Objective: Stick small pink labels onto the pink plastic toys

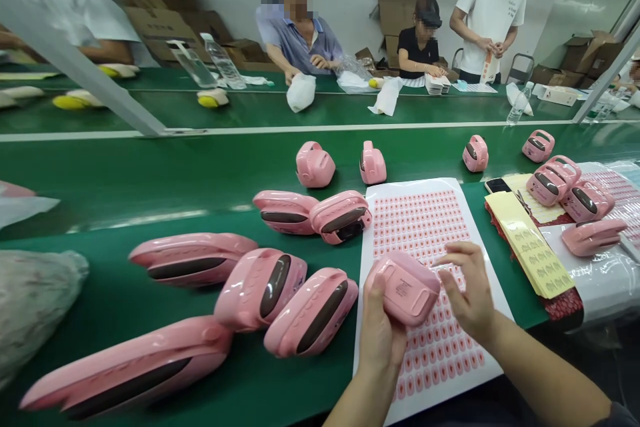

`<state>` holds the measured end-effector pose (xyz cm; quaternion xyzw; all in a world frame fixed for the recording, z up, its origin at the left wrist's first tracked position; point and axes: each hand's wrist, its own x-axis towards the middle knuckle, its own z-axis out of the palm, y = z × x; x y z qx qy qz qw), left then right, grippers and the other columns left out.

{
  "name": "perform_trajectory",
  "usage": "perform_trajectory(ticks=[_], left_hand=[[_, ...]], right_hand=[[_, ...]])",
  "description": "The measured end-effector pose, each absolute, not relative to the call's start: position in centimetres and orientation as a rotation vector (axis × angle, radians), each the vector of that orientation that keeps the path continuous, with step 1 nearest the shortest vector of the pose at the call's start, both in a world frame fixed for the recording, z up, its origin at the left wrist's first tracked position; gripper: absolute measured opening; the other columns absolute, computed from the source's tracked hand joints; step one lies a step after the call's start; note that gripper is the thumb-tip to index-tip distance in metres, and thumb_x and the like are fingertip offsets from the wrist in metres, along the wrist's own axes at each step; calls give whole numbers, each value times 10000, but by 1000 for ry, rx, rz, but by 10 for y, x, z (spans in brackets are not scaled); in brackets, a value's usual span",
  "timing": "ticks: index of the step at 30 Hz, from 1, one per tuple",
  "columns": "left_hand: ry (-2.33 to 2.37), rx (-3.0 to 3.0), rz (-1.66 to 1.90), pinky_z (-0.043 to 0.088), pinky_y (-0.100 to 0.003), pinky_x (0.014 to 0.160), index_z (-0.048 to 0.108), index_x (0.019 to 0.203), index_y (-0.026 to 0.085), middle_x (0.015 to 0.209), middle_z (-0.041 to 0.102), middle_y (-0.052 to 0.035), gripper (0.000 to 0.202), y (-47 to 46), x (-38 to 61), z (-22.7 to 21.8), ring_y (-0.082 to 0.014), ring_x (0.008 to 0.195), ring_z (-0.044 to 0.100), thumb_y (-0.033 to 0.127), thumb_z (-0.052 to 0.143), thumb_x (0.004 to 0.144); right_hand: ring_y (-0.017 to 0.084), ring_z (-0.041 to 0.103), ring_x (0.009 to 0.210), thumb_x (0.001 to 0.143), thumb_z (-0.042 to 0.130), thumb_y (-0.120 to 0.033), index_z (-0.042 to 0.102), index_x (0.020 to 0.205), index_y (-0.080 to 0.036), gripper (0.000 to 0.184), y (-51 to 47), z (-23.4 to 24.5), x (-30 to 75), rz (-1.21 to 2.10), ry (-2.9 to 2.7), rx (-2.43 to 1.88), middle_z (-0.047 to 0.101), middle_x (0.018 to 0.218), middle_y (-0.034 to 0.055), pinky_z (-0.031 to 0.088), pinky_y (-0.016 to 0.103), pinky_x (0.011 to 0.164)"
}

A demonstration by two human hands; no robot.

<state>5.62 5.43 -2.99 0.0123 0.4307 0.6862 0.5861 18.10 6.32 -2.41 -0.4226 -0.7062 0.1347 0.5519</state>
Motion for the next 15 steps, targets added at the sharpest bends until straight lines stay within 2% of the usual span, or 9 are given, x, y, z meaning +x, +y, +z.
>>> perform_trajectory(ticks=[3,5,7,9,12,15], left_hand=[[965,-79,1561,550,-308,755,608,1154,179,860,724,-50,325,54,55,-26,-180,733,684,315,414,931],[893,-116,1524,553,-380,777,573,1216,184,830,737,-58,399,54,53,-31,-208,716,697,348,316,958],[810,-119,1478,542,-423,809,523,1278,193,839,747,-67,419,53,48,-44,-226,735,705,354,301,962],[715,-80,1415,535,-439,823,460,1335,211,877,753,-74,425,50,44,-64,-242,778,708,331,414,930],[629,-17,1349,548,-431,803,399,1371,261,909,756,-56,631,45,39,-91,-254,807,708,249,646,790],[622,31,1387,568,-396,758,439,1340,288,928,754,-39,712,43,39,-102,-246,794,707,241,733,693]], right_hand=[[217,607,953,883,465,-184,447,1231,-245,354,47,-38,218,380,-1713,-1036,565,1048,88,526,414,836],[186,650,841,895,434,-165,369,1302,-258,423,29,-57,241,475,-1816,-1061,592,1012,74,557,376,780],[177,668,798,899,409,-150,332,1332,-259,454,8,-77,259,557,-1934,-1093,613,975,72,579,352,746],[194,668,844,893,420,-149,327,1344,-251,472,-10,-95,270,600,-2035,-1120,628,972,86,588,360,760],[229,644,963,887,448,-146,361,1353,-243,484,-27,-112,276,607,-2109,-1134,634,1039,116,576,406,830],[247,643,995,892,472,-151,437,1338,-287,467,-31,-125,275,573,-2050,-1134,645,1088,104,571,438,840]])
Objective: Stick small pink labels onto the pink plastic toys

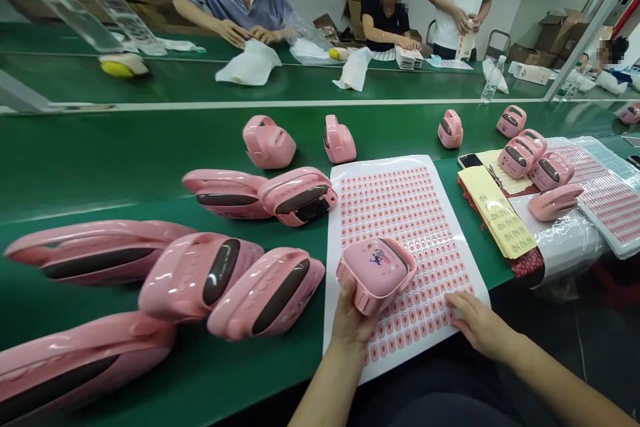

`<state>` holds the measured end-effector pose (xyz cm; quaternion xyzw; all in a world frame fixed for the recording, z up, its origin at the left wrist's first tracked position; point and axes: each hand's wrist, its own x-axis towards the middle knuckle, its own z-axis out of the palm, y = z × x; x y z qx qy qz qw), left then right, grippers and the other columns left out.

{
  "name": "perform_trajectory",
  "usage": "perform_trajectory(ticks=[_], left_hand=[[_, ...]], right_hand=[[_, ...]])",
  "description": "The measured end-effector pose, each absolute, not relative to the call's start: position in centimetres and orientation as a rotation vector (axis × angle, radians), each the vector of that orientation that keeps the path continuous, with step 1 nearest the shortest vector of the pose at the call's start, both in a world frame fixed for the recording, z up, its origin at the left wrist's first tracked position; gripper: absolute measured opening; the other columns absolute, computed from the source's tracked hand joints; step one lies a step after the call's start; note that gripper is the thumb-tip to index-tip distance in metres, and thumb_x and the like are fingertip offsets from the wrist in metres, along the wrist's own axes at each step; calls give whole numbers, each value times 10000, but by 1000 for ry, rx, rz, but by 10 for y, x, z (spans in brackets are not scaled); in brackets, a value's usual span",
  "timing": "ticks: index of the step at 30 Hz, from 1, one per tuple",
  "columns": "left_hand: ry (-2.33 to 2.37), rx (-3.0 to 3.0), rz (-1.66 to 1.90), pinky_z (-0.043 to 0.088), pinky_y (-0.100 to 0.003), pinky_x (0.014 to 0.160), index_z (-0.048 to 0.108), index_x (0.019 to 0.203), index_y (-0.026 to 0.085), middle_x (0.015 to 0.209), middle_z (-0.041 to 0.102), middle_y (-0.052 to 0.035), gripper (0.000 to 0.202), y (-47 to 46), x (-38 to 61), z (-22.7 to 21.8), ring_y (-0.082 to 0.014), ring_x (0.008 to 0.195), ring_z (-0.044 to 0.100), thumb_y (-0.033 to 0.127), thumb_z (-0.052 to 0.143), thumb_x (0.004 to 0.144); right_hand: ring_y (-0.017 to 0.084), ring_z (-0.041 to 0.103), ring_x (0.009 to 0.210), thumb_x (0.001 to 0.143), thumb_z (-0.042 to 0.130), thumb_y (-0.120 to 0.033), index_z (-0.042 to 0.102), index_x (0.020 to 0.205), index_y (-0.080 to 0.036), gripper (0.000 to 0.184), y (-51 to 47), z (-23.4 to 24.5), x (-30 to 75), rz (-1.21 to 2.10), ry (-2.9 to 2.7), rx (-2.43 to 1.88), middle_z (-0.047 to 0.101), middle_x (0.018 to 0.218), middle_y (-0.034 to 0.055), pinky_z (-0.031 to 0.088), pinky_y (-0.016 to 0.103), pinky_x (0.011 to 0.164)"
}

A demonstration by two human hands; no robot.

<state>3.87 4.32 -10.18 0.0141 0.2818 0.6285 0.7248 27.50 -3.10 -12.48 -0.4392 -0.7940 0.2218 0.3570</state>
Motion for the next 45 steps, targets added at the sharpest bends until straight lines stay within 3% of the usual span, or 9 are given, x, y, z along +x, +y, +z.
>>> perform_trajectory(ticks=[5,10,13,17,21,28,35,45], left_hand=[[679,63,1445,572,-365,699,515,1283,271,951,744,-54,642,44,43,-95,-247,829,688,329,740,684],[750,6,1469,571,-361,641,520,1274,267,906,735,-54,536,44,47,-87,-237,759,681,393,649,769],[680,-71,1464,580,-371,605,552,1217,247,897,729,-63,467,43,48,-83,-252,762,686,416,619,788],[402,1,1434,578,-398,723,543,1205,205,1070,691,-123,578,36,53,-87,-299,947,662,475,691,716],[234,71,1337,523,-382,869,487,1279,247,1086,697,-98,623,28,58,-95,-261,1000,650,521,658,746],[72,123,1295,482,-266,912,555,1228,244,1076,710,-89,543,23,65,-88,-201,1021,650,566,578,790],[103,139,1301,478,-257,913,605,1159,236,1102,703,-90,507,22,65,-85,-183,1026,648,594,534,807],[72,152,1297,470,-246,916,508,1288,239,1091,704,-100,562,20,65,-77,-174,1046,640,586,476,848]], right_hand=[[230,669,935,864,524,-125,587,1203,-374,425,-36,-144,270,626,-1832,-1108,695,1017,17,571,423,838],[210,658,768,836,536,-139,607,1165,-312,379,-38,-137,263,638,-1664,-1189,679,863,40,585,411,735],[172,633,660,774,634,-188,606,1107,-260,342,-28,-109,255,895,-1394,-1269,628,762,13,584,345,653],[137,598,666,700,721,-264,563,1062,-243,396,-3,-61,222,1111,-899,-1130,556,755,-23,575,321,682],[98,554,677,637,755,-250,530,1026,-262,450,17,-35,177,1116,-640,-958,512,775,-43,554,260,706],[108,576,685,666,727,-257,477,1026,-264,439,22,-35,151,1160,-665,-906,482,787,-41,573,295,718],[120,583,683,714,692,-274,465,1058,-261,412,24,-34,154,1083,-799,-956,485,785,-34,583,309,708],[134,608,697,753,643,-245,457,1073,-266,371,24,-29,152,1003,-904,-968,509,789,-28,583,291,664]])
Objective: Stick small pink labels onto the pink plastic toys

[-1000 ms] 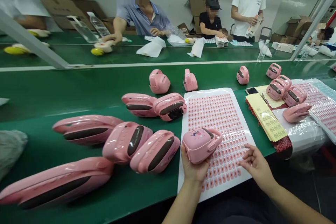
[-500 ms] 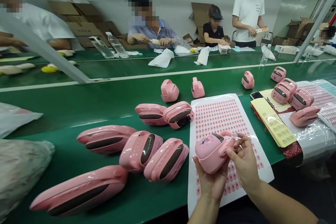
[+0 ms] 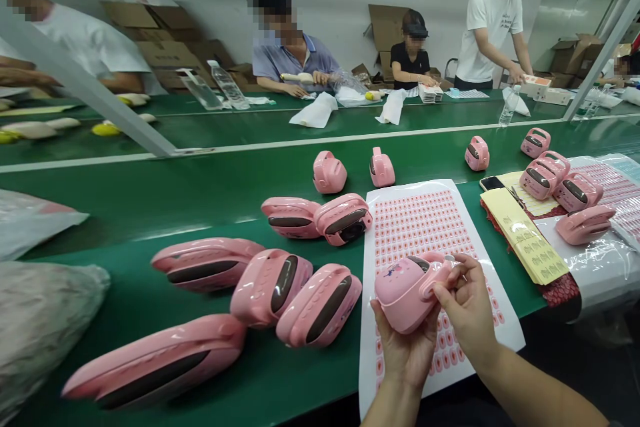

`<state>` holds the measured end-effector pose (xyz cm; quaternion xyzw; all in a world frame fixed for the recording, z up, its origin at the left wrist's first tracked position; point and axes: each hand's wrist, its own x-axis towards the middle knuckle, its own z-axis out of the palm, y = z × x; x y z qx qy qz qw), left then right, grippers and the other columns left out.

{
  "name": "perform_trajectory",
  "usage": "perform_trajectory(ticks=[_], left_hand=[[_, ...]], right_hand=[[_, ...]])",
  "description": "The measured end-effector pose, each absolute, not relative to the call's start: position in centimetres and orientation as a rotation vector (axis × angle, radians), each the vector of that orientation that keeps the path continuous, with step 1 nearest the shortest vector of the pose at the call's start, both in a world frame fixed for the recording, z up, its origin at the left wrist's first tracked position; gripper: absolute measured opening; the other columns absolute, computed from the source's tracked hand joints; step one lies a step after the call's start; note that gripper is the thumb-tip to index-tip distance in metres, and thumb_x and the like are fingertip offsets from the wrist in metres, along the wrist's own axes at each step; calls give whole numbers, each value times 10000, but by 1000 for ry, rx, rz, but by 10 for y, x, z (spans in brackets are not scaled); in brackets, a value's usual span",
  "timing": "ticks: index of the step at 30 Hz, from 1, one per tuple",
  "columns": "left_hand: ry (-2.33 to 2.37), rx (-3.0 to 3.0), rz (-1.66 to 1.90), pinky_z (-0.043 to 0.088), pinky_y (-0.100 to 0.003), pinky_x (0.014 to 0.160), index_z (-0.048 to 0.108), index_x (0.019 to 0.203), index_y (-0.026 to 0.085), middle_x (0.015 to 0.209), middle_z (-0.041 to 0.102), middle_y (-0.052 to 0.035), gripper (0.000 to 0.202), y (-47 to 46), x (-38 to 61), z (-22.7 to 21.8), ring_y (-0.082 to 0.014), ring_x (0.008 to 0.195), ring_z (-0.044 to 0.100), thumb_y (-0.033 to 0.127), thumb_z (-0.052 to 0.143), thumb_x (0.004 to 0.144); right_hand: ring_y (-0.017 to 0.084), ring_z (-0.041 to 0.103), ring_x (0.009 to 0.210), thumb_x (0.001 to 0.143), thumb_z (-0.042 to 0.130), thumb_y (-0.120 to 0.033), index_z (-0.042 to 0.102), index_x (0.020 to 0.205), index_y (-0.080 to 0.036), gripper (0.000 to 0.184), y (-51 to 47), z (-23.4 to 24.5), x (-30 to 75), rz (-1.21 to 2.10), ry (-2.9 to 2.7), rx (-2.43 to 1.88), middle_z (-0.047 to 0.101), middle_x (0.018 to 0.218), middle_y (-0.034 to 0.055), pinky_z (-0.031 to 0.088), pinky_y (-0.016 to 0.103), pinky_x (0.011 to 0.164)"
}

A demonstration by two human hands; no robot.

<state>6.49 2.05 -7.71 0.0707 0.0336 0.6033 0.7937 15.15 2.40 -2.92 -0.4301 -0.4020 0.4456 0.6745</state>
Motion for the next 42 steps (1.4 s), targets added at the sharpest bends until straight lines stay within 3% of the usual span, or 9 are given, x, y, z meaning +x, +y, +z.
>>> perform_trajectory(ticks=[6,12,16,22,25,28,33,38,42], left_hand=[[94,89,1274,479,-249,910,433,1342,247,1119,688,-99,590,20,62,-80,-176,1026,645,548,517,841],[142,0,1277,506,-285,887,534,1249,228,1069,708,-112,494,20,65,-78,-194,966,671,515,526,847],[133,-24,1265,525,-294,860,524,1263,222,1004,724,-113,488,19,71,-73,-194,923,685,494,519,857],[175,32,1214,506,-320,902,361,1381,262,1203,645,-115,614,15,64,-84,-227,1089,618,463,568,839],[191,105,1191,512,-334,898,427,1335,268,1297,584,-119,619,15,49,-98,-277,1152,573,447,649,785],[93,185,1241,514,-368,905,515,1260,255,1258,614,-113,554,19,34,-113,-285,1126,590,420,686,759],[-14,242,1246,503,-458,918,542,1236,286,1234,639,-79,483,26,23,-125,-297,1108,600,384,668,780],[98,275,1250,533,-392,878,562,1214,303,1217,655,-54,516,27,23,-126,-256,1080,620,494,674,747],[311,326,1370,571,-351,788,593,1153,348,1105,706,-9,493,23,25,-128,-230,1010,652,589,643,726]], right_hand=[[139,595,719,799,565,-173,460,1116,-264,347,25,-33,157,871,-1112,-1053,535,821,-6,556,294,672],[152,582,734,798,524,-130,439,1187,-273,423,31,-34,169,631,-1366,-1129,564,940,32,522,331,686],[190,596,816,823,511,-137,419,1209,-283,422,33,-37,171,504,-1472,-1073,559,997,64,527,357,678],[251,561,962,859,543,-252,403,1252,-258,417,45,-48,188,184,-1539,-1147,529,1063,105,503,482,843],[224,607,912,898,485,-269,386,1273,-243,389,35,-68,213,254,-1570,-1215,550,1068,106,537,443,801],[181,665,799,922,428,-241,353,1303,-250,388,3,-97,240,458,-1751,-1173,620,937,61,576,361,737],[223,663,900,907,447,-178,337,1343,-246,455,-34,-125,262,455,-2046,-1139,660,989,91,579,388,790],[223,641,801,915,376,-92,325,1371,-260,488,-34,-136,256,206,-2123,-1085,650,946,89,581,390,708],[192,631,726,878,413,-80,365,1313,-275,479,-38,-143,251,391,-1986,-1144,618,883,54,575,360,661]])
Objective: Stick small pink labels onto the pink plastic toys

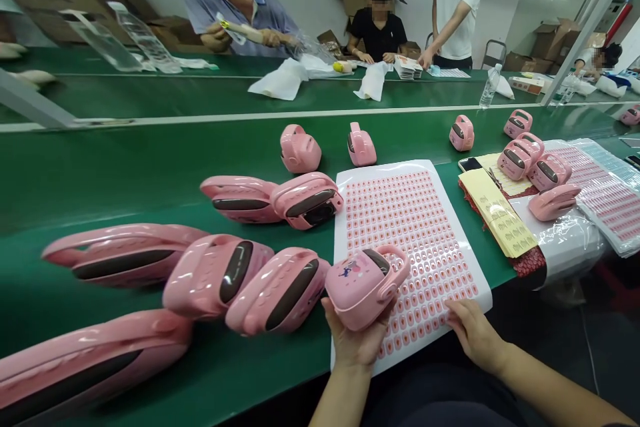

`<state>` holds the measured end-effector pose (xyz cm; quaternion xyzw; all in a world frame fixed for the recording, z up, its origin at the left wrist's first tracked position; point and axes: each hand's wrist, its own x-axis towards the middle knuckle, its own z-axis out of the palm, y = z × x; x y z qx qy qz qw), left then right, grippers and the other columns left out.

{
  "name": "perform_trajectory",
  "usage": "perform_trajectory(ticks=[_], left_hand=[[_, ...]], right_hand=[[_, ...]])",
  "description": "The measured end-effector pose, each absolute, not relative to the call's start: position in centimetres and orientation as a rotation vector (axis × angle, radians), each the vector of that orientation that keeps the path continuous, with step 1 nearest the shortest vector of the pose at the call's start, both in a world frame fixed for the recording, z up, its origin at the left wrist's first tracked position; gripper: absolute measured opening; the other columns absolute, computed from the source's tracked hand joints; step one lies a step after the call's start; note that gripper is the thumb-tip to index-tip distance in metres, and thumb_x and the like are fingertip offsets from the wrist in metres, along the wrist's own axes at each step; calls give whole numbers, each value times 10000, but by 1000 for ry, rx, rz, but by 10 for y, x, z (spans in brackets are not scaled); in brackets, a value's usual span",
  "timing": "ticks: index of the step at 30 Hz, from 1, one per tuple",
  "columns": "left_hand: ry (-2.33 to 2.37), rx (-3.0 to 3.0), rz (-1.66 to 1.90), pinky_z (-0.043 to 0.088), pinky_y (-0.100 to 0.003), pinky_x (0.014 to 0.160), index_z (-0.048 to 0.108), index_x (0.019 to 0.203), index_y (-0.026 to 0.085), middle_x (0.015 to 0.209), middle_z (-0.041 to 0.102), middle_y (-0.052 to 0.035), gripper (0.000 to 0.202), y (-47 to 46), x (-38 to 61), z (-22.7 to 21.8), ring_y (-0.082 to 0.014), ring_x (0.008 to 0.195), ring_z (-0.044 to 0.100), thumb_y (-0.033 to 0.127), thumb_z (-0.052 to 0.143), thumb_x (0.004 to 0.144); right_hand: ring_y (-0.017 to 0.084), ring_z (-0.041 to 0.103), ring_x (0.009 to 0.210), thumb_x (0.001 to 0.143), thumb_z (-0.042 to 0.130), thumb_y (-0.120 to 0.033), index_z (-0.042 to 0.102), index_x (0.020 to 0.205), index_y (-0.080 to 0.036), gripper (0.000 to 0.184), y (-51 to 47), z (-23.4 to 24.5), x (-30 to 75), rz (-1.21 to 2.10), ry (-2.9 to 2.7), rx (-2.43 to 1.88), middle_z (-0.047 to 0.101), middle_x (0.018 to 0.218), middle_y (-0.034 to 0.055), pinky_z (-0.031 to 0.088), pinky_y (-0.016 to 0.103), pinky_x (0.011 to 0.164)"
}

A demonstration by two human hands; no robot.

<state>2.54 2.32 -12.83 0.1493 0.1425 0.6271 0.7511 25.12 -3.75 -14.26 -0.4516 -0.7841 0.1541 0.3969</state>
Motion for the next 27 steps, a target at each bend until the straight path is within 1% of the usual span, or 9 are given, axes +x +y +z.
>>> perform_trajectory(ticks=[2,3,6,8,12,14,16,21,27], left_hand=[[491,424,1411,578,-371,760,581,1166,358,1042,717,-5,519,21,25,-124,-250,995,651,613,635,717],[602,523,1410,573,-388,771,559,1199,346,1040,711,-18,579,20,24,-119,-269,1014,639,598,671,690],[940,1045,1335,502,-432,909,453,1309,299,1205,621,-70,869,16,16,-97,-326,1163,540,401,844,540],[1051,1455,1229,449,-442,974,383,1355,294,1331,526,-97,969,14,10,-82,-338,1226,484,291,859,511],[944,2022,966,445,-475,970,242,1416,315,1404,451,-135,949,11,3,-63,-339,1225,493,264,775,632],[900,2169,916,447,-481,964,183,1431,340,1434,409,-146,970,11,2,-60,-341,1240,477,250,759,656],[885,2256,897,450,-474,961,144,1438,358,1438,403,-148,1001,11,1,-60,-340,1254,462,227,758,659],[902,2337,893,431,-461,987,115,1451,343,1415,443,-131,1045,10,-1,-61,-328,1271,446,149,744,639],[916,2335,871,427,-455,995,114,1453,341,1434,424,-127,1067,10,0,-59,-314,1279,437,132,748,621]], right_hand=[[164,626,669,827,488,-86,384,1257,-261,476,-35,-133,253,707,-1806,-1231,593,835,26,567,328,631],[150,621,654,793,537,-95,396,1222,-256,480,-31,-124,254,893,-1685,-1264,584,822,13,558,314,628],[138,612,705,698,673,-153,434,1122,-242,494,-11,-82,257,1270,-1354,-1264,583,835,4,525,306,684],[130,596,713,671,712,-208,447,1101,-239,506,3,-50,254,1375,-1229,-1196,580,838,1,500,294,677],[110,572,669,629,739,-230,469,1095,-239,538,22,-4,233,1519,-1263,-1085,563,822,-18,447,271,630],[106,569,677,628,729,-207,481,1082,-238,519,26,8,221,1560,-1358,-1083,556,831,-22,425,266,623],[102,569,681,624,713,-166,488,1073,-238,507,28,13,211,1575,-1433,-1104,543,842,-27,419,262,619],[90,582,649,611,618,-63,486,1055,-246,498,29,16,199,1628,-1434,-1119,498,842,-46,465,264,624],[93,587,626,605,610,-73,481,1026,-242,472,26,13,196,1607,-1350,-1109,472,818,-51,506,279,632]])
